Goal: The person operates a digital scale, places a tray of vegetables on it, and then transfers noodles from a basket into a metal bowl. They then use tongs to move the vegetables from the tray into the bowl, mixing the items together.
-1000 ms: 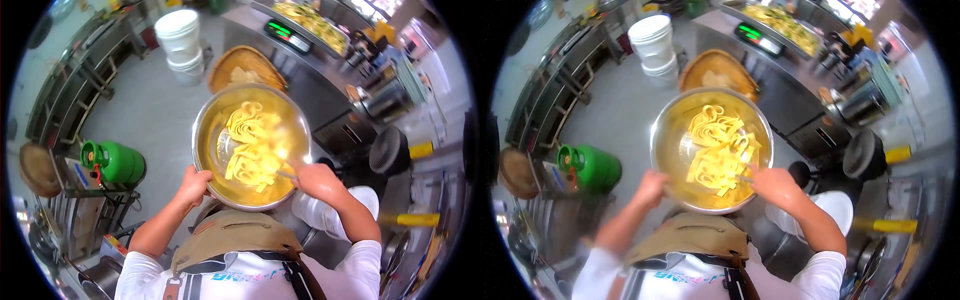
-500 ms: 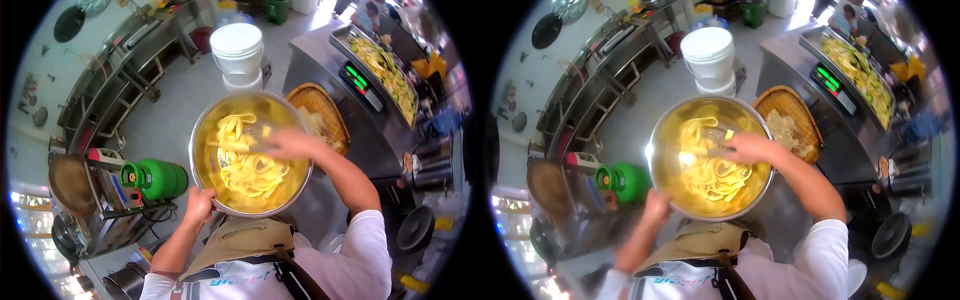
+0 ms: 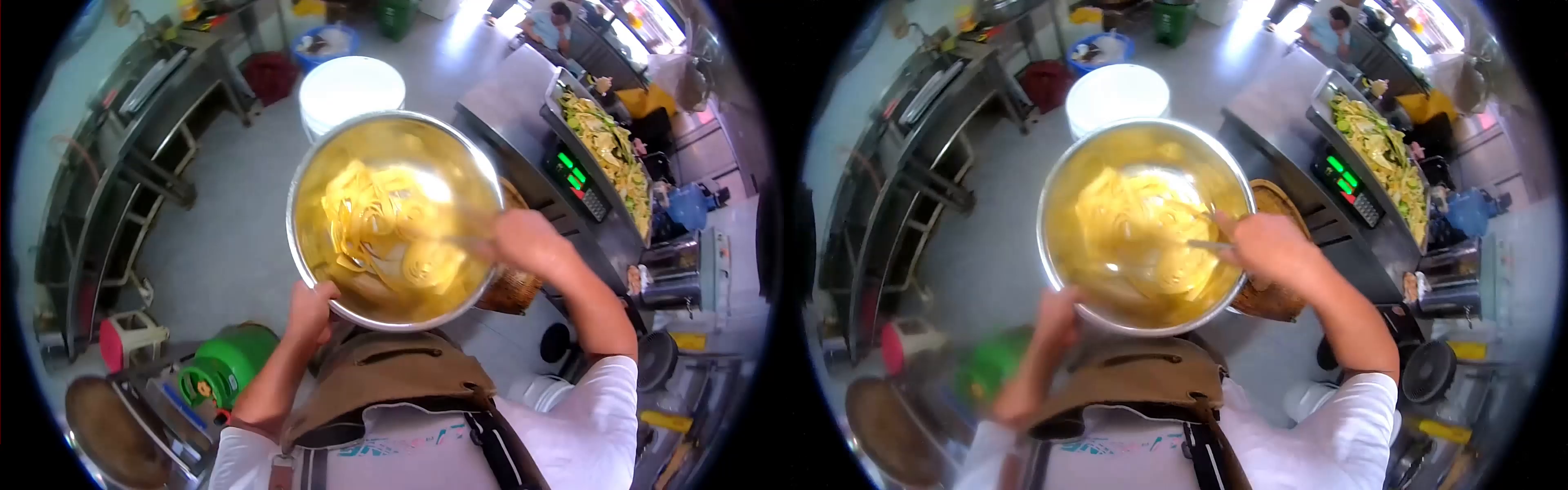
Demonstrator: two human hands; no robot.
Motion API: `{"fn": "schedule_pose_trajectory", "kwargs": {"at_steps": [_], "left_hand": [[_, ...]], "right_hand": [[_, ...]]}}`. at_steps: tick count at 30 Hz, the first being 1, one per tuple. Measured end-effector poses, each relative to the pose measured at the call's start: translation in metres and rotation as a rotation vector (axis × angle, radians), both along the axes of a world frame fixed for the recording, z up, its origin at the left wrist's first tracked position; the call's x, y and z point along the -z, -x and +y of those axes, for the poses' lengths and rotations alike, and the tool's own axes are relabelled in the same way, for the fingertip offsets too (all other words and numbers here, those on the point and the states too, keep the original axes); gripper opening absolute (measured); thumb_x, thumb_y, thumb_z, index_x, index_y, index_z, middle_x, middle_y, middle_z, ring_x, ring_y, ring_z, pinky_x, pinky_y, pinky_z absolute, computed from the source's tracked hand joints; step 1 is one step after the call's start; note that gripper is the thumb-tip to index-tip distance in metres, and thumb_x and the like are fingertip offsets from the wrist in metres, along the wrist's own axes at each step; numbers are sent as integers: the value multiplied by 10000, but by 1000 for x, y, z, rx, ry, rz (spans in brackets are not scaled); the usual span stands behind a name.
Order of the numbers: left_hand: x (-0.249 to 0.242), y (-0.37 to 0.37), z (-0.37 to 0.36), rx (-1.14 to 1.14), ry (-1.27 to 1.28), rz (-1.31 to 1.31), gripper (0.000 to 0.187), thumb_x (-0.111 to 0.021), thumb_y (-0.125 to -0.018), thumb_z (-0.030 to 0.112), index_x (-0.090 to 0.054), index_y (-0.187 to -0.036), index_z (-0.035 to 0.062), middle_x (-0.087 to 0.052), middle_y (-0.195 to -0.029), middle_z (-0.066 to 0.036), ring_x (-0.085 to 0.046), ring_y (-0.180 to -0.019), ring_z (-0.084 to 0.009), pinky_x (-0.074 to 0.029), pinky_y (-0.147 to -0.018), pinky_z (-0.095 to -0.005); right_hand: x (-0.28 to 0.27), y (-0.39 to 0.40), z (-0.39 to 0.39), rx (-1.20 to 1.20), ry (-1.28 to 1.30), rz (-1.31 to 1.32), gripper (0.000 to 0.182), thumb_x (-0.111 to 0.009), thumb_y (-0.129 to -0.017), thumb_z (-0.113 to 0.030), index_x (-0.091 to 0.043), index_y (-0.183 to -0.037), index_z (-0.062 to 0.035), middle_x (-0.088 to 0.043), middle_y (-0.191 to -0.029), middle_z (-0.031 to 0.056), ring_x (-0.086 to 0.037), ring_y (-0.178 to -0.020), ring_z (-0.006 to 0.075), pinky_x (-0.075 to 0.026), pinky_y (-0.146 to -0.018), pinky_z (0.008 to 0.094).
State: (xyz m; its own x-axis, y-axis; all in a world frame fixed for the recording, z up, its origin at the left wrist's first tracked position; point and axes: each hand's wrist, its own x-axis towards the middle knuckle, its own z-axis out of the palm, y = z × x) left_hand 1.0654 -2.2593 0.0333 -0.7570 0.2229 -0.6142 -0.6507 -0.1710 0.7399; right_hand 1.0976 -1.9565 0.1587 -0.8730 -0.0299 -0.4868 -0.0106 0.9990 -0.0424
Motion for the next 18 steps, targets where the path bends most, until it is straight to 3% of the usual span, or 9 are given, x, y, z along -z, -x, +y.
{"fn": "schedule_pose_trajectory", "kwargs": {"at_steps": [2,4,7,9,10,14,18], "left_hand": [[5,40,11,-37,-137,48,216,-505,-694,-4,-567,-876,-102,-588,-748,-109,-582,-590,-198,-477,-453,-317],[-6,80,16,32,-23,98,179,-513,-687,-5,-556,-836,-94,-571,-731,-97,-558,-567,-196,-482,-459,-335],[-12,132,32,110,6,69,124,-541,-673,8,-535,-773,-65,-538,-695,-86,-522,-550,-184,-464,-450,-353],[-15,158,51,164,-13,-17,131,-550,-674,19,-533,-777,-59,-533,-689,-89,-528,-564,-188,-457,-449,-350],[-8,168,64,146,53,-40,145,-532,-685,8,-529,-812,-61,-535,-716,-98,-549,-605,-209,-475,-485,-354],[32,217,92,388,-97,140,242,-510,-695,-13,-529,-926,-83,-561,-793,-128,-581,-660,-236,-521,-564,-373],[-14,252,152,313,-39,182,304,-498,-706,-15,-526,-994,-105,-577,-816,-135,-600,-661,-244,-527,-566,-376]], "right_hand": [[-20,27,18,32,-64,-35,466,-604,-813,-264,-496,-1216,-56,-638,-767,191,-631,-758,356,-505,-651,466],[-19,40,27,62,-78,-179,456,-621,-804,-272,-523,-1189,-49,-634,-754,200,-628,-769,360,-504,-665,463],[35,37,30,-46,193,-74,419,-609,-811,-265,-546,-1165,-50,-637,-790,201,-630,-784,356,-506,-674,457],[16,66,3,65,204,-55,476,-609,-828,-295,-505,-1260,-125,-644,-844,175,-635,-775,353,-512,-633,435],[20,82,4,103,207,-11,469,-598,-835,-281,-501,-1263,-117,-640,-834,182,-636,-769,350,-511,-631,435],[38,131,56,317,205,109,442,-555,-854,-224,-488,-1269,-87,-629,-787,192,-639,-736,341,-509,-616,433],[16,137,126,368,201,172,369,-488,-859,-147,-511,-1213,-48,-624,-710,172,-630,-649,342,-502,-567,431]]}}
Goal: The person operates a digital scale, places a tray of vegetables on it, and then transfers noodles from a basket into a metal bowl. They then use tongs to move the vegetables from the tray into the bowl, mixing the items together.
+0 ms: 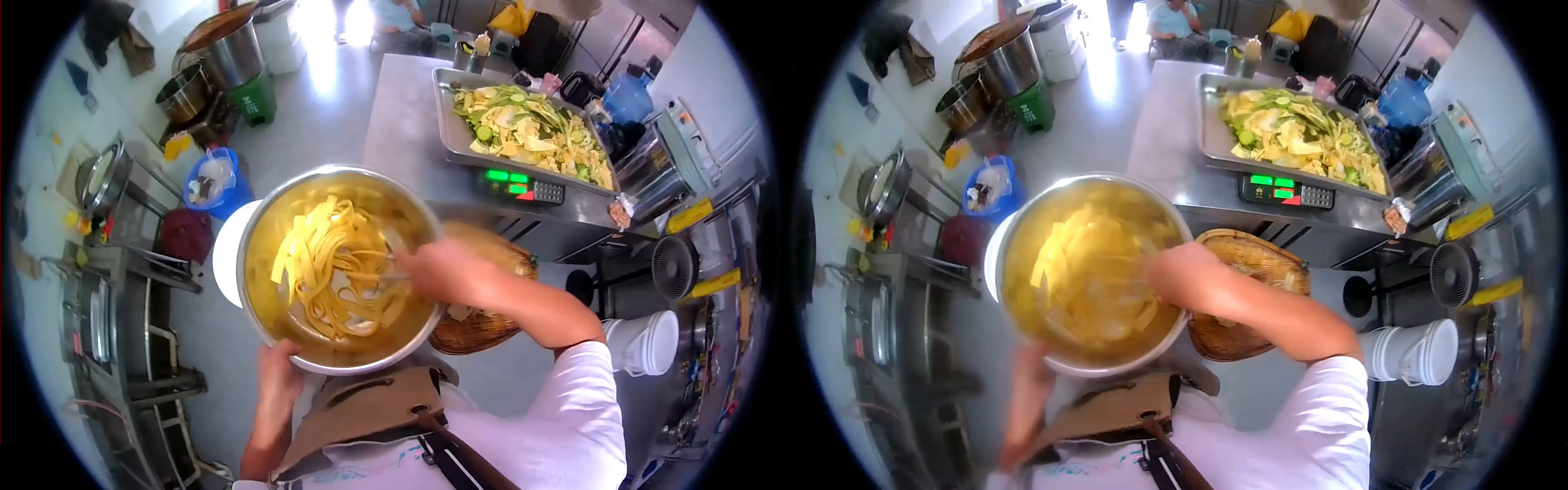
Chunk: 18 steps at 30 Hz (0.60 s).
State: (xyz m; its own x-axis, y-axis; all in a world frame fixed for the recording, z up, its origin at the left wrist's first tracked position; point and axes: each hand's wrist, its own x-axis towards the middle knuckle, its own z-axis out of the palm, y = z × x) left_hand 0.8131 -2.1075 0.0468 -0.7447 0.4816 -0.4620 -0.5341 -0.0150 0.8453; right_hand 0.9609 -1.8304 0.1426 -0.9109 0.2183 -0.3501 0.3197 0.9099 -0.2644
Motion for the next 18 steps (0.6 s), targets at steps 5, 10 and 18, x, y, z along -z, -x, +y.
{"fn": "schedule_pose_trajectory", "kwargs": {"at_steps": [5,10,18], "left_hand": [[-29,49,60,10,74,-131,277,-483,-725,-8,-510,-976,-122,-588,-809,-159,-609,-586,-269,-514,-459,-358],[-34,87,111,58,25,-251,172,-515,-737,19,-535,-896,-43,-579,-792,-116,-586,-675,-232,-485,-543,-338],[-24,169,181,262,109,-108,247,-525,-679,12,-543,-912,-69,-586,-816,-135,-608,-723,-261,-531,-594,-369]], "right_hand": [[7,43,21,-251,-16,59,353,-483,-859,-138,-484,-1199,-44,-629,-719,174,-632,-659,352,-495,-547,443],[24,93,74,8,37,257,373,-532,-852,-182,-498,-1204,-65,-642,-827,171,-637,-776,341,-504,-626,438],[3,140,166,348,-85,49,424,-639,-798,-274,-549,-1099,11,-649,-798,185,-641,-795,342,-508,-676,436]]}}
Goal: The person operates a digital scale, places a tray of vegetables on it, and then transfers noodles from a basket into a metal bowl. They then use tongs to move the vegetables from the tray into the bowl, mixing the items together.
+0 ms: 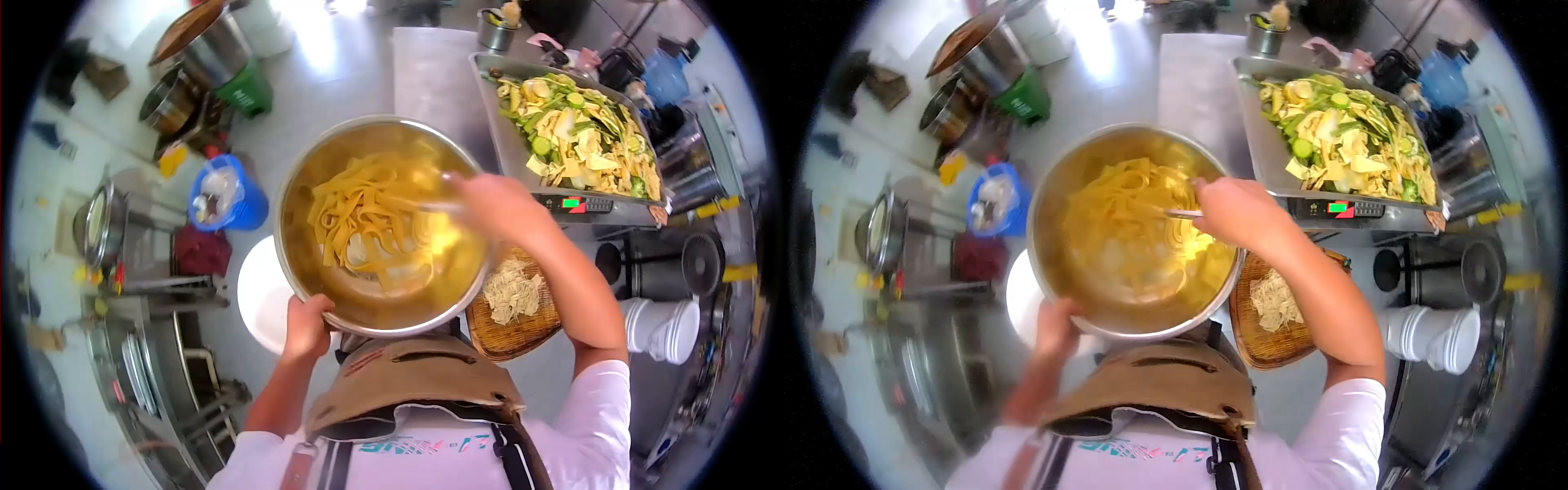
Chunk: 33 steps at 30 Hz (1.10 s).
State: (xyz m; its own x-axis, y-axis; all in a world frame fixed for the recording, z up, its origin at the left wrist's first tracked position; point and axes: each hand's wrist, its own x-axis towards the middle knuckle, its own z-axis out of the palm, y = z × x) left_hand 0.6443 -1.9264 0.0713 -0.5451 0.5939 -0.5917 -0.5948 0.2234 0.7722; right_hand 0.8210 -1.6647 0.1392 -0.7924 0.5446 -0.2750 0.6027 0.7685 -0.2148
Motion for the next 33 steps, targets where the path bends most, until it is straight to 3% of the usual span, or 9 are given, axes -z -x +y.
{"fn": "schedule_pose_trajectory", "kwargs": {"at_steps": [4,9,14,16,20,23,26,29,33], "left_hand": [[24,50,36,75,8,-88,335,-517,-672,14,-530,-992,-86,-597,-870,-147,-618,-715,-262,-538,-561,-367],[50,87,70,138,38,-155,353,-517,-676,33,-521,-1013,-75,-594,-862,-136,-615,-655,-239,-524,-488,-341],[34,95,102,153,130,-123,279,-507,-688,41,-553,-937,-76,-600,-785,-124,-598,-597,-216,-505,-461,-327],[44,99,103,144,107,-75,277,-505,-686,38,-560,-931,-77,-600,-781,-126,-598,-601,-214,-501,-457,-328],[38,96,99,47,44,-48,298,-494,-680,24,-557,-949,-85,-598,-805,-135,-607,-621,-224,-509,-454,-334],[32,89,99,15,26,-79,357,-489,-678,14,-516,-1015,-103,-591,-870,-158,-629,-667,-270,-549,-483,-375],[28,74,107,40,-72,-167,384,-481,-690,5,-481,-1056,-111,-570,-917,-171,-630,-723,-307,-584,-543,-454],[9,54,115,-6,-40,-139,311,-496,-722,33,-539,-1008,-80,-590,-880,-134,-611,-748,-239,-544,-553,-383],[10,47,109,7,-39,-71,360,-473,-704,7,-499,-1036,-128,-573,-900,-181,-621,-760,-316,-574,-581,-473]], "right_hand": [[48,59,33,-96,172,-152,424,-600,-835,-272,-524,-1177,-34,-639,-784,193,-642,-760,337,-514,-660,425],[-7,73,-18,-238,118,-271,530,-541,-883,-305,-385,-1362,-140,-626,-779,157,-637,-650,295,-515,-576,408],[60,128,2,-304,-352,-200,492,-516,-853,-145,-376,-1307,-15,-644,-751,119,-664,-663,240,-521,-505,350],[54,130,41,-140,-223,-219,406,-504,-857,-134,-441,-1236,-3,-651,-736,86,-665,-633,209,-511,-472,330],[20,74,74,-196,-101,-239,197,-495,-835,-104,-577,-990,-13,-658,-765,156,-661,-654,296,-533,-537,400],[-8,64,46,-252,140,-461,310,-510,-887,-247,-532,-1151,-86,-635,-778,175,-640,-712,345,-504,-571,424],[-5,78,31,-311,136,-273,215,-487,-816,-93,-589,-997,-41,-652,-784,181,-660,-761,318,-528,-617,417],[8,79,49,-256,14,-74,246,-480,-818,-91,-582,-1039,-52,-655,-826,179,-656,-790,324,-525,-645,427],[-34,46,100,-122,148,-185,524,-606,-828,-329,-498,-1287,-100,-656,-885,173,-646,-843,317,-522,-723,436]]}}
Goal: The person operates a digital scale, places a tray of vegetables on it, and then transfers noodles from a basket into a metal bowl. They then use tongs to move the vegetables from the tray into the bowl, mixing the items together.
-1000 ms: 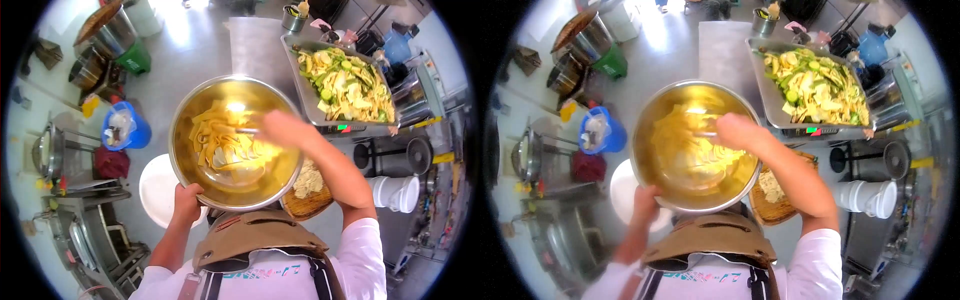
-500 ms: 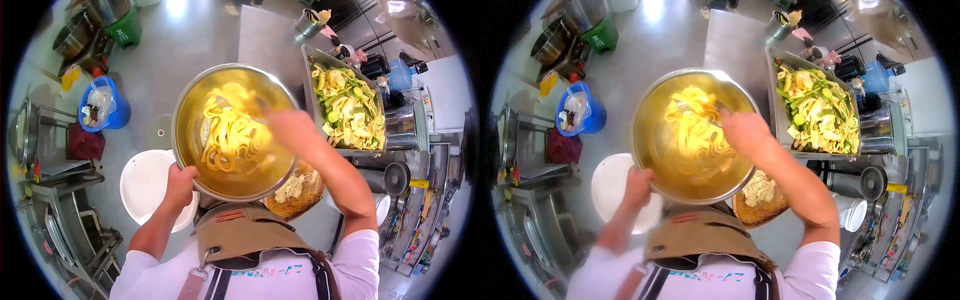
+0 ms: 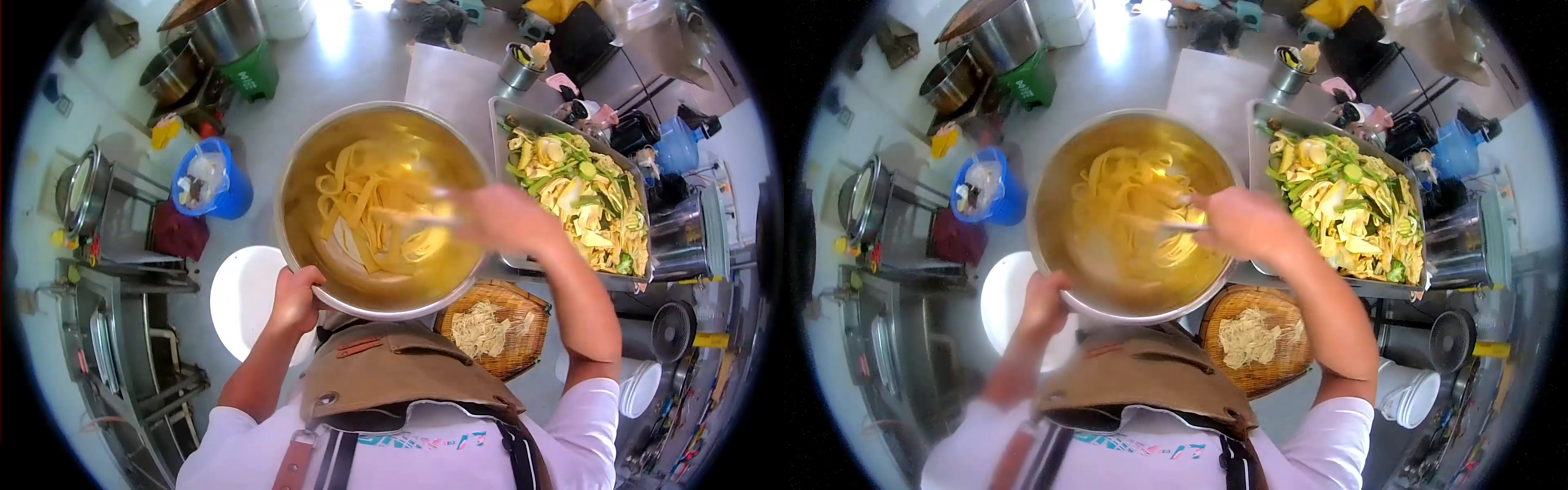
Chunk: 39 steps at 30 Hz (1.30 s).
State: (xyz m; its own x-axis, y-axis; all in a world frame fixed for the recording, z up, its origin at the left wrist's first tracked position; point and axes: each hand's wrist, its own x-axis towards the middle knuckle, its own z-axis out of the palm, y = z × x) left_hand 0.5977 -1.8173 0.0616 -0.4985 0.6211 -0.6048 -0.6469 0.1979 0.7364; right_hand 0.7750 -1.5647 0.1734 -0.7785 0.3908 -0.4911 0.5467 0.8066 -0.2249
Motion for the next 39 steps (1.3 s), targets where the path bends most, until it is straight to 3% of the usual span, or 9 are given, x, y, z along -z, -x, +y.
{"fn": "schedule_pose_trajectory", "kwargs": {"at_steps": [8,13,16,19,22,24,28,36,39], "left_hand": [[-19,-11,9,-24,65,74,355,-487,-697,12,-506,-1019,-135,-586,-903,-198,-632,-723,-322,-560,-555,-430],[-18,18,25,-3,64,-15,164,-528,-721,27,-581,-845,-65,-606,-767,-138,-612,-672,-252,-523,-560,-348],[-15,34,35,-23,30,-35,353,-496,-686,-2,-491,-1018,-121,-584,-874,-194,-634,-680,-325,-570,-529,-457],[-16,42,47,-22,49,-51,329,-505,-682,-10,-495,-994,-113,-584,-862,-194,-634,-668,-326,-571,-499,-465],[-2,52,47,-28,66,-39,372,-535,-672,-6,-448,-1019,-106,-569,-886,-190,-634,-664,-310,-564,-471,-448],[1,56,47,6,4,-30,399,-543,-671,-5,-417,-1036,-104,-559,-896,-193,-631,-655,-307,-563,-472,-442],[-2,60,57,-87,18,45,408,-536,-685,-3,-391,-1048,-119,-548,-915,-205,-633,-712,-349,-577,-507,-443],[-18,67,76,82,25,-117,264,-538,-708,71,-524,-935,-63,-556,-871,-173,-590,-733,-261,-483,-500,-349],[-19,68,76,68,49,-92,367,-539,-698,68,-464,-1025,-81,-545,-935,-184,-591,-781,-280,-517,-543,-374]], "right_hand": [[62,19,55,-158,245,153,341,-641,-792,-230,-637,-1121,-142,-654,-880,169,-630,-831,314,-489,-727,418],[5,11,-4,-189,138,-52,378,-440,-897,-219,-533,-1262,-252,-645,-857,149,-639,-775,317,-505,-698,416],[13,23,-31,-276,80,-109,350,-429,-889,-167,-509,-1214,-69,-639,-793,173,-650,-726,323,-518,-618,431],[42,48,-22,-285,-173,152,377,-456,-895,-174,-510,-1265,-131,-619,-772,150,-635,-683,313,-501,-552,409],[21,57,14,-150,-319,-83,351,-458,-900,-215,-530,-1240,-168,-642,-794,132,-641,-712,321,-510,-580,412],[-8,42,30,-188,-356,89,232,-469,-856,-109,-574,-1050,-36,-635,-670,128,-655,-670,301,-510,-538,413],[5,38,30,-230,-272,-121,235,-443,-851,-106,-587,-1026,-45,-651,-717,128,-659,-693,302,-513,-567,432],[-1,85,19,-137,-197,-34,358,-453,-904,-255,-504,-1206,-68,-635,-772,187,-637,-746,358,-500,-675,453],[-24,70,63,-48,-70,-26,618,-638,-798,-334,-437,-1322,-75,-641,-842,213,-636,-824,349,-506,-713,422]]}}
